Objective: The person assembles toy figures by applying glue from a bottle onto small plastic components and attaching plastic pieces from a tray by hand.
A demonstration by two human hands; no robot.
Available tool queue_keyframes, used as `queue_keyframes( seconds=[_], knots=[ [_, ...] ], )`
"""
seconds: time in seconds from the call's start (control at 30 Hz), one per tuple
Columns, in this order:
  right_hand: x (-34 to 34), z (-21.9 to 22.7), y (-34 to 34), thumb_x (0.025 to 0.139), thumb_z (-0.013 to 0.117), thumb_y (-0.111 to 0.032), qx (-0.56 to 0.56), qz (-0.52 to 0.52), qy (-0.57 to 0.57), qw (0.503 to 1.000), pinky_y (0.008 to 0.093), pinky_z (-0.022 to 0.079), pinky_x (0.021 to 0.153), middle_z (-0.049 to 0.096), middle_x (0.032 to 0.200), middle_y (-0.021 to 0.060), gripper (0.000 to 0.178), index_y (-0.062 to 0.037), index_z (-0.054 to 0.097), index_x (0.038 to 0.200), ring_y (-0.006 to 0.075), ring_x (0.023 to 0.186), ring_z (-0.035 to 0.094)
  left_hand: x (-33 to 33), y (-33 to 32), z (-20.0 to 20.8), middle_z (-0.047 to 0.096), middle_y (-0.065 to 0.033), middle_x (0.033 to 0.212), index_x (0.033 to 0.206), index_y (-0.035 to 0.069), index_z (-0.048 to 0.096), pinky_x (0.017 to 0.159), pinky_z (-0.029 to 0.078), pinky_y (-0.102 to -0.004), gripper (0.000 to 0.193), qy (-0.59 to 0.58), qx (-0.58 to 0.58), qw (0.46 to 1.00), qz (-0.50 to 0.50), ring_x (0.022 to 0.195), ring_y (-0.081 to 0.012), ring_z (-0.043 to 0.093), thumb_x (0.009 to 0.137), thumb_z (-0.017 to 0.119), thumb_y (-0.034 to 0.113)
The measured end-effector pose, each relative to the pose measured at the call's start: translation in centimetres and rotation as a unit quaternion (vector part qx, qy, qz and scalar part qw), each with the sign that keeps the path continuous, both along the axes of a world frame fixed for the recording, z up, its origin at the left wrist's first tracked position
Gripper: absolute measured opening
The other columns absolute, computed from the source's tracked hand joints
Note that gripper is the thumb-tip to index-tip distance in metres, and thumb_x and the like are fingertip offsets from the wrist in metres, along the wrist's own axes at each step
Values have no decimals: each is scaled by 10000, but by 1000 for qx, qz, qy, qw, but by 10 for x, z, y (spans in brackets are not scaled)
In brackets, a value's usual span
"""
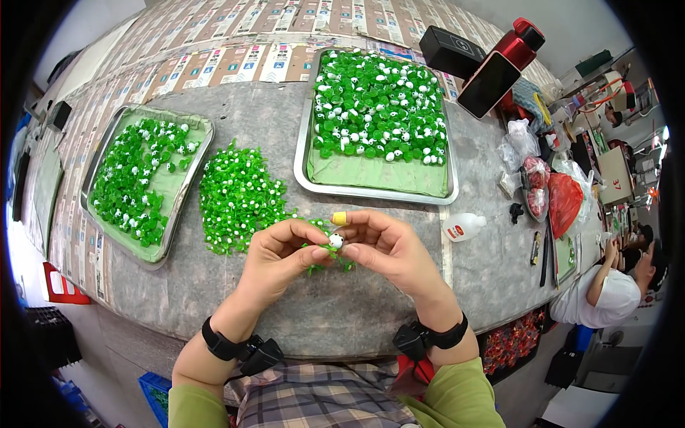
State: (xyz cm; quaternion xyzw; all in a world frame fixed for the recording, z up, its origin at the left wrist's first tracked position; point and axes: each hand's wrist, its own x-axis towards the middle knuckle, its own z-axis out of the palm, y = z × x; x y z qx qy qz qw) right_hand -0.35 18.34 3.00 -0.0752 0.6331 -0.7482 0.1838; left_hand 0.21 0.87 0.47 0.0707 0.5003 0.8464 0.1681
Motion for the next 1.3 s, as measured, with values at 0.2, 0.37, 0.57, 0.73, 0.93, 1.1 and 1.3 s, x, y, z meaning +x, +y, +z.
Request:
queue_keyframes(
  seconds=[0.2, 0.37, 0.57, 0.73, 0.93, 1.1, 1.3],
  knots=[
    [-4, -8, 4, 773, 568, -97, -81, 20, -100, 991, 217, 438, 707, 574, 847, 48, 250, 19, 519, 988, 100, 764, 548, 1, -1, 2, 558, -44, 832, 844, -1, 556, 689, 451, -213, 111, 56, -41, 998, -7, 763, -99, 542, 736, 582, 3],
    [-7, -10, 6, 765, 580, -109, -75, 70, -134, 986, 198, 436, 655, 582, 830, 43, 214, 6, 545, 942, 91, 752, 553, 2, 0, 4, 555, -41, 852, 844, 8, 562, 668, 448, -216, 119, 97, -59, 994, -4, 771, -90, 534, 728, 589, 3],
    [-2, -8, 2, 724, 600, -27, -75, -43, -54, 995, 222, 461, 666, 587, 818, 59, 179, 4, 540, 890, 121, 755, 569, 0, -1, -1, 578, -51, 772, 831, 4, 556, 626, 449, -217, 100, -18, -14, 998, 50, 696, -107, 552, 743, 585, 39],
    [4, -2, -4, 721, 604, -9, -52, -46, -22, 997, 189, 443, 677, 577, 855, 36, 193, 0, 530, 900, 83, 775, 555, -1, 0, -1, 587, -61, 742, 829, 2, 554, 624, 455, -225, 100, -42, -5, 998, 56, 671, -111, 561, 746, 584, 48],
    [5, -4, -3, 723, 604, -12, -7, -46, 22, 999, 191, 448, 677, 578, 850, 42, 173, 14, 532, 878, 80, 782, 555, -2, 0, -2, 589, -61, 746, 826, -3, 561, 625, 451, -212, 90, -30, -40, 998, 50, 678, -105, 560, 745, 581, 32],
    [5, -5, -5, 729, 598, -15, 40, -36, -7, 999, 187, 449, 658, 581, 838, 51, 160, 11, 535, 873, 79, 771, 557, 0, 1, -1, 582, -48, 724, 793, -6, 575, 603, 437, -208, 82, 53, -130, 987, 81, 687, -97, 545, 719, 603, 17],
    [-1, -6, -2, 757, 571, -39, -42, -10, -41, 998, 196, 454, 667, 588, 826, 65, 199, 30, 542, 942, 101, 763, 568, -2, 1, 0, 577, -67, 697, 731, 11, 583, 570, 429, -242, 82, 182, -258, 944, 100, 654, -145, 548, 664, 630, 1]
  ],
)
